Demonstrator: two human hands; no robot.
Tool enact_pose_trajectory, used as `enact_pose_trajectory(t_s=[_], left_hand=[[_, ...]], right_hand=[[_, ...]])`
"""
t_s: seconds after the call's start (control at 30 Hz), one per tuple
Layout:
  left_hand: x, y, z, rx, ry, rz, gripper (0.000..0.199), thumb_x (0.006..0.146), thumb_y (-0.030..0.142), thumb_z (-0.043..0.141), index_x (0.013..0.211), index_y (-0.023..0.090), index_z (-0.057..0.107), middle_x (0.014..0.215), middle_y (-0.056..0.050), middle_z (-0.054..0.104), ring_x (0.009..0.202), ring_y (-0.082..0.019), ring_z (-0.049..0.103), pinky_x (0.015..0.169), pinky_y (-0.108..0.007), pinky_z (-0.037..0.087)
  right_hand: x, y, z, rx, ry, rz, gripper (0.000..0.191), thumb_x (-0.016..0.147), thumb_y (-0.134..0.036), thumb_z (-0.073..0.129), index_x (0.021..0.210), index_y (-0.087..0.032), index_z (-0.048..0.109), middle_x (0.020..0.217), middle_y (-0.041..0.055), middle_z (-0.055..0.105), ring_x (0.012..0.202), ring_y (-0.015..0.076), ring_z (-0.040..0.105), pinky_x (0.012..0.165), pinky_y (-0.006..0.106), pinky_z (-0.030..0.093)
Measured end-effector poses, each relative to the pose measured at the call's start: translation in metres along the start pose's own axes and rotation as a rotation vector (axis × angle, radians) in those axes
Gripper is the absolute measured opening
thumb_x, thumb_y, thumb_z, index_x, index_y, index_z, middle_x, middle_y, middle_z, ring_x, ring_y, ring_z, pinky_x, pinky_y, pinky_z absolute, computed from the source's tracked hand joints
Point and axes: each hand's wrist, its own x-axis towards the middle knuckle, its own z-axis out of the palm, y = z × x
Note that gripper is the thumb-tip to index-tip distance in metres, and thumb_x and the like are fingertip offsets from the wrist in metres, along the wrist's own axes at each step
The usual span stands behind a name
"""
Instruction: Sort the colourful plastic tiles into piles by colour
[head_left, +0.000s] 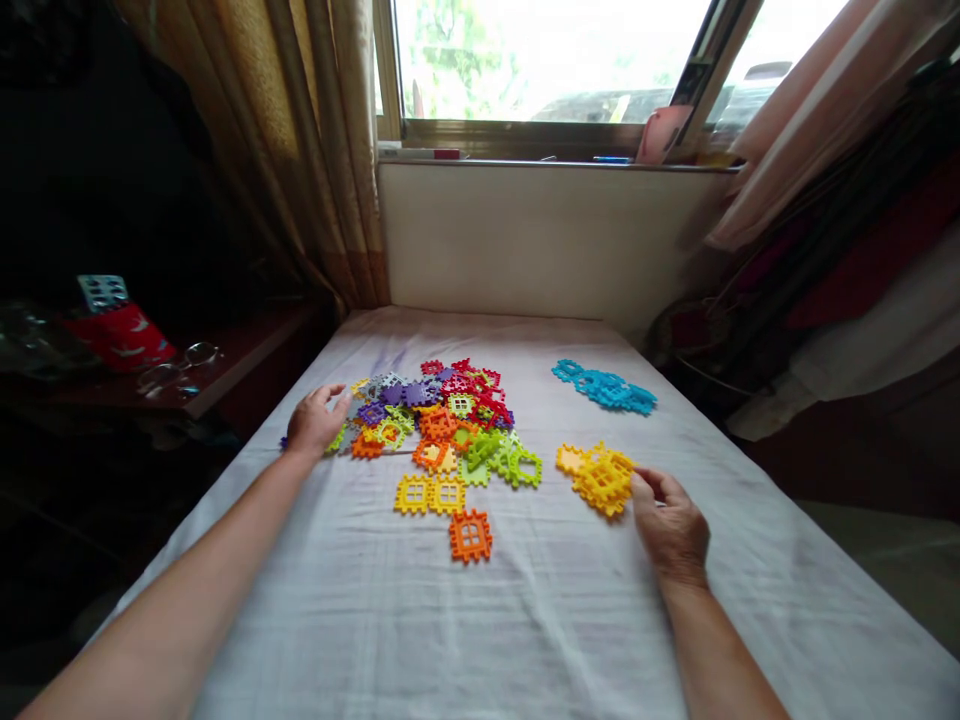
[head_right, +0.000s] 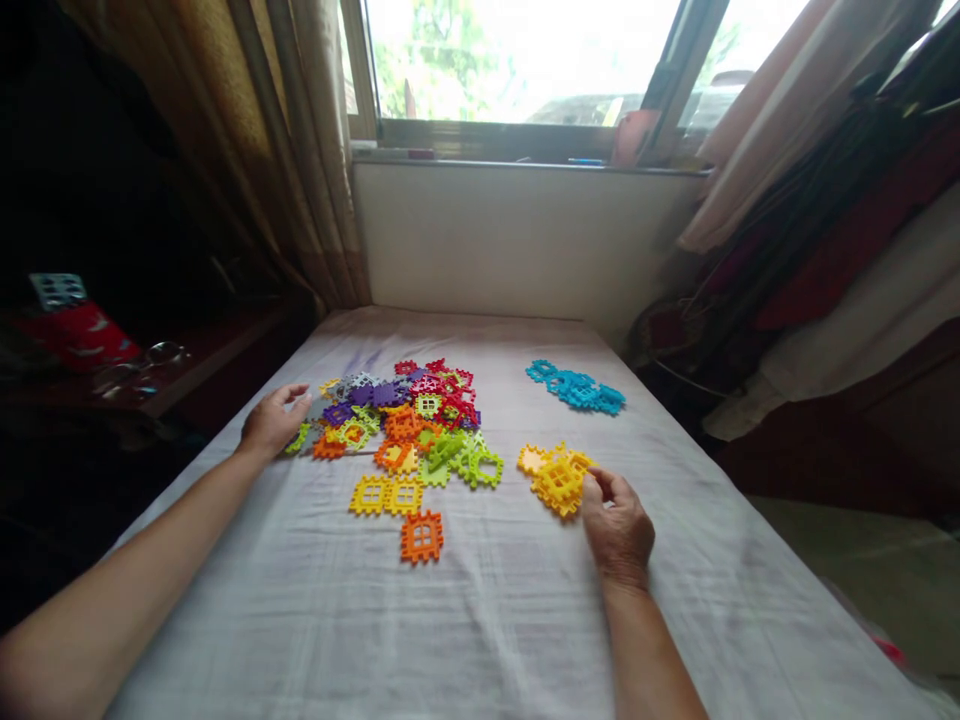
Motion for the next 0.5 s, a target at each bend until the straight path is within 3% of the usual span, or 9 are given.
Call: enact_pose_trajectory(t_s=[0.1,0.2,0.37,0.5], left_hand=[[0.046,-0.008,0.007,0.085,-0.100,-0.107,0.036,0.082,0.039,0.051,0.104,0.022,0.073,0.110,-0.009,0.074,0.105,-0.028,0.066,0.088,-0.035,0.052],[0.070,-0.011,0.022,0.144,-0.185,-0.194,0.026,0.075,0.038,0.058,0.089,0.024,0.076,0.098,-0.008,0.076,0.099,-0.030,0.068,0.082,-0.035,0.051],[0.085,-0.015,0.036,0.146,-0.239,-0.261,0.019,0.071,0.038,0.064,0.075,0.023,0.075,0.086,-0.008,0.075,0.089,-0.031,0.069,0.074,-0.035,0.050],[0.085,-0.023,0.023,0.065,-0.188,-0.256,0.027,0.078,0.041,0.062,0.087,0.019,0.074,0.087,-0.009,0.074,0.087,-0.030,0.068,0.073,-0.036,0.050]], right_hand=[[0.004,0.007,0.001,-0.033,0.037,0.034,0.052,0.074,-0.056,0.045,0.091,-0.017,0.075,0.092,0.0127,0.075,0.081,0.0266,0.066,0.071,0.034,0.048],[0.005,0.011,0.002,-0.042,0.024,0.060,0.056,0.075,-0.058,0.044,0.093,-0.016,0.075,0.095,0.0141,0.075,0.081,0.0268,0.066,0.073,0.035,0.049],[0.004,0.010,0.004,-0.008,0.006,0.049,0.060,0.075,-0.063,0.043,0.092,-0.015,0.075,0.095,0.0142,0.075,0.075,0.0251,0.065,0.072,0.036,0.049],[0.004,0.005,0.004,-0.002,0.016,0.028,0.062,0.075,-0.065,0.041,0.089,-0.015,0.075,0.093,0.0148,0.074,0.074,0.0247,0.064,0.071,0.036,0.050]])
